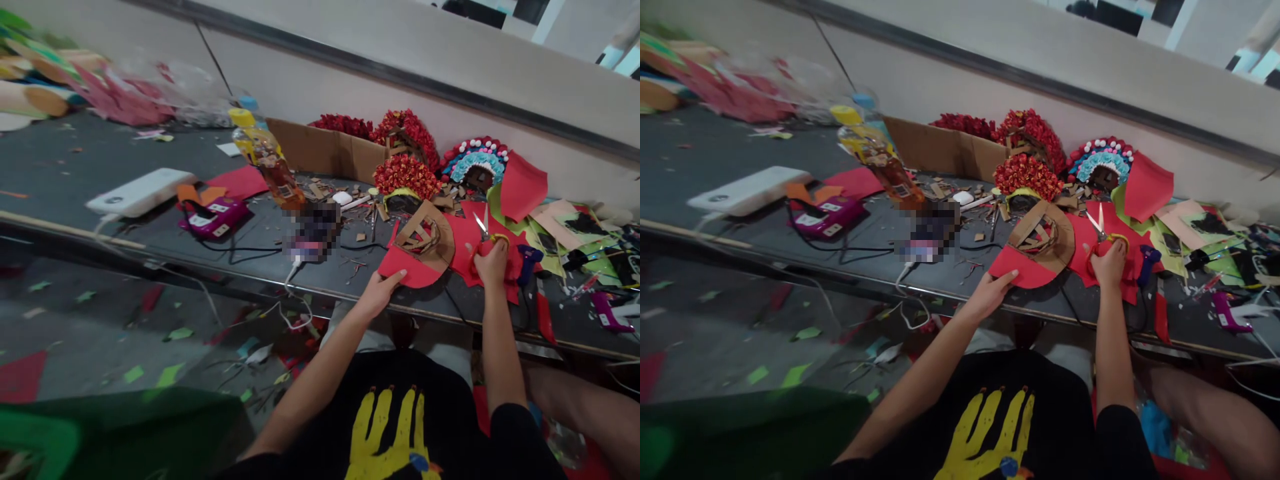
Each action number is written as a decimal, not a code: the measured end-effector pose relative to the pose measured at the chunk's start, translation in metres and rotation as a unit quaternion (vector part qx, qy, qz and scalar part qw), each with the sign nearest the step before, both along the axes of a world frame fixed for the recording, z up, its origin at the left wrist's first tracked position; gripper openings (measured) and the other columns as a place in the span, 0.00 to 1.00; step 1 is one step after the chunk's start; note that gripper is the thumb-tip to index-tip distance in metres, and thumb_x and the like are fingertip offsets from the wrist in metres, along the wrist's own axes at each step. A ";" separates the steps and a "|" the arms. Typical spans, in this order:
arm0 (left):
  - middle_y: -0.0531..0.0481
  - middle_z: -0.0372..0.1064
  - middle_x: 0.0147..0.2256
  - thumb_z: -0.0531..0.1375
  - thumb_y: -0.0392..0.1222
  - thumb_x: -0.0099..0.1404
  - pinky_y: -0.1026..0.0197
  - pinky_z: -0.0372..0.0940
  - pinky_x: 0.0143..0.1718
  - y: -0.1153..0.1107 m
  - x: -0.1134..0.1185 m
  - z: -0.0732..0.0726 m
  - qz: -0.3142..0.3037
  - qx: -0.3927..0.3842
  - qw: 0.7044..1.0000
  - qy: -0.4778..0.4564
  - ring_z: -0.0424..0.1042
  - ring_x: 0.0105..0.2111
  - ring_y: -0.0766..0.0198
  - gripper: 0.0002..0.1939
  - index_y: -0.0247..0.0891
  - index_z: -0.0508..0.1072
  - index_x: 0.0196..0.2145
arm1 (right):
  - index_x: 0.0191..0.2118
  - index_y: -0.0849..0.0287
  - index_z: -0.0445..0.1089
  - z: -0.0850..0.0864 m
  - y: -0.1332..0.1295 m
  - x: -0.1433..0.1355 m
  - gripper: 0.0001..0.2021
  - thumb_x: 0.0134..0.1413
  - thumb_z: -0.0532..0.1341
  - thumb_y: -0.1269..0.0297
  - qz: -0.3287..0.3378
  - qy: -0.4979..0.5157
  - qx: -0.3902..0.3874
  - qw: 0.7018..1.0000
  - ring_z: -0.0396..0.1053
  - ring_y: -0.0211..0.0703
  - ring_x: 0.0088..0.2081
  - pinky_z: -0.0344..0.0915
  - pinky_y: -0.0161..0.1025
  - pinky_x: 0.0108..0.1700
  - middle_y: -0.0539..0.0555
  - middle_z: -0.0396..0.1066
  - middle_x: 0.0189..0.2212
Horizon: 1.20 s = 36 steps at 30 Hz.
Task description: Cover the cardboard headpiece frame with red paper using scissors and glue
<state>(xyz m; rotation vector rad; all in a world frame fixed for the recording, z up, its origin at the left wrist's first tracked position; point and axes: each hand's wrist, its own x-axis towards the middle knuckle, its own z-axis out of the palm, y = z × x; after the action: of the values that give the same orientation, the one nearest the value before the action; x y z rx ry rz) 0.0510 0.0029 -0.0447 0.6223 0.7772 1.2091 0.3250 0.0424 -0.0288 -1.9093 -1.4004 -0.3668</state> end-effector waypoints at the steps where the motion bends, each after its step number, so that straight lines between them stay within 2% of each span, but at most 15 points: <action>1: 0.44 0.77 0.36 0.72 0.46 0.41 0.51 0.67 0.47 0.000 0.000 0.000 0.003 -0.003 1.000 -0.001 0.75 0.40 0.53 0.23 0.34 0.77 0.36 | 0.45 0.66 0.65 -0.001 0.000 0.001 0.33 0.45 0.59 0.39 0.000 0.012 -0.010 1.000 0.66 0.55 0.44 0.62 0.47 0.45 0.67 0.68 0.42; 5: 0.45 0.77 0.33 0.72 0.45 0.40 0.52 0.67 0.46 0.002 0.000 0.000 0.008 -0.014 1.000 -0.003 0.75 0.39 0.54 0.21 0.34 0.76 0.33 | 0.39 0.61 0.69 -0.004 0.001 0.005 0.25 0.49 0.57 0.41 0.003 0.058 -0.054 0.997 0.68 0.50 0.38 0.62 0.43 0.42 0.61 0.71 0.36; 10: 0.46 0.77 0.36 0.72 0.45 0.41 0.54 0.68 0.45 0.001 0.001 0.001 0.012 -0.008 1.000 -0.008 0.75 0.38 0.56 0.23 0.35 0.76 0.36 | 0.47 0.67 0.65 -0.007 0.002 0.006 0.33 0.43 0.61 0.42 0.006 0.015 0.000 1.000 0.62 0.55 0.50 0.59 0.48 0.51 0.68 0.66 0.46; 12: 0.46 0.77 0.36 0.72 0.45 0.41 0.54 0.68 0.45 0.001 0.001 0.002 0.013 -0.006 1.000 -0.007 0.75 0.38 0.56 0.22 0.35 0.76 0.35 | 0.47 0.67 0.65 -0.006 0.002 0.006 0.32 0.44 0.61 0.42 -0.007 0.037 0.000 0.999 0.64 0.56 0.48 0.60 0.48 0.50 0.68 0.67 0.45; 16: 0.46 0.77 0.34 0.72 0.45 0.40 0.53 0.68 0.45 0.001 0.002 0.003 0.016 -0.009 1.000 -0.003 0.75 0.38 0.56 0.22 0.35 0.75 0.34 | 0.41 0.62 0.69 -0.005 0.001 0.006 0.24 0.47 0.60 0.45 -0.029 0.083 -0.038 0.995 0.67 0.54 0.41 0.62 0.47 0.46 0.63 0.71 0.38; 19: 0.46 0.77 0.33 0.72 0.46 0.39 0.53 0.68 0.45 0.002 0.002 0.001 0.017 -0.010 1.000 -0.001 0.75 0.38 0.55 0.22 0.35 0.75 0.33 | 0.45 0.65 0.66 -0.004 0.001 0.004 0.30 0.43 0.62 0.43 -0.009 0.051 -0.017 0.999 0.64 0.56 0.48 0.60 0.47 0.49 0.67 0.68 0.44; 21: 0.46 0.77 0.34 0.72 0.45 0.40 0.53 0.68 0.45 0.002 0.002 0.000 0.018 -0.010 1.000 0.000 0.75 0.38 0.55 0.22 0.35 0.75 0.33 | 0.47 0.66 0.65 -0.003 -0.001 0.003 0.32 0.43 0.61 0.42 0.006 0.044 -0.019 0.999 0.64 0.55 0.49 0.60 0.46 0.49 0.68 0.67 0.46; 24: 0.46 0.77 0.34 0.72 0.45 0.42 0.54 0.68 0.44 0.002 0.002 -0.001 0.019 -0.005 1.000 -0.001 0.75 0.37 0.57 0.21 0.35 0.75 0.34 | 0.42 0.62 0.69 -0.002 -0.004 -0.001 0.26 0.48 0.58 0.42 0.016 0.060 -0.064 0.996 0.67 0.52 0.41 0.61 0.43 0.44 0.63 0.71 0.38; 26: 0.47 0.77 0.34 0.72 0.44 0.42 0.55 0.68 0.44 0.002 0.002 -0.002 0.017 -0.001 1.000 0.000 0.75 0.36 0.58 0.21 0.35 0.75 0.34 | 0.41 0.62 0.70 -0.002 -0.005 -0.003 0.26 0.49 0.57 0.42 0.024 0.049 -0.069 0.996 0.68 0.51 0.40 0.61 0.43 0.43 0.62 0.71 0.37; 30: 0.47 0.77 0.33 0.71 0.45 0.42 0.57 0.68 0.42 0.003 0.001 -0.006 0.019 0.003 1.000 0.004 0.75 0.35 0.59 0.21 0.35 0.74 0.34 | 0.48 0.68 0.66 -0.004 -0.003 -0.004 0.33 0.47 0.57 0.40 0.035 0.008 -0.019 0.999 0.64 0.55 0.48 0.60 0.46 0.47 0.68 0.67 0.45; 36: 0.47 0.77 0.33 0.72 0.45 0.40 0.57 0.69 0.41 0.003 0.002 -0.005 0.027 -0.005 1.000 0.009 0.75 0.35 0.59 0.22 0.35 0.74 0.34 | 0.42 0.62 0.70 -0.004 -0.004 -0.003 0.25 0.49 0.57 0.43 0.021 0.062 -0.054 0.996 0.68 0.52 0.42 0.62 0.43 0.44 0.62 0.71 0.39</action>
<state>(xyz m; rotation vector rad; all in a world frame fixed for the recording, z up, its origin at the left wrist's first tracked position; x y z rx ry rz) 0.0526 0.0058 -0.0495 0.6083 0.8201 1.2486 0.3219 0.0381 -0.0332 -1.9504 -1.4006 -0.1535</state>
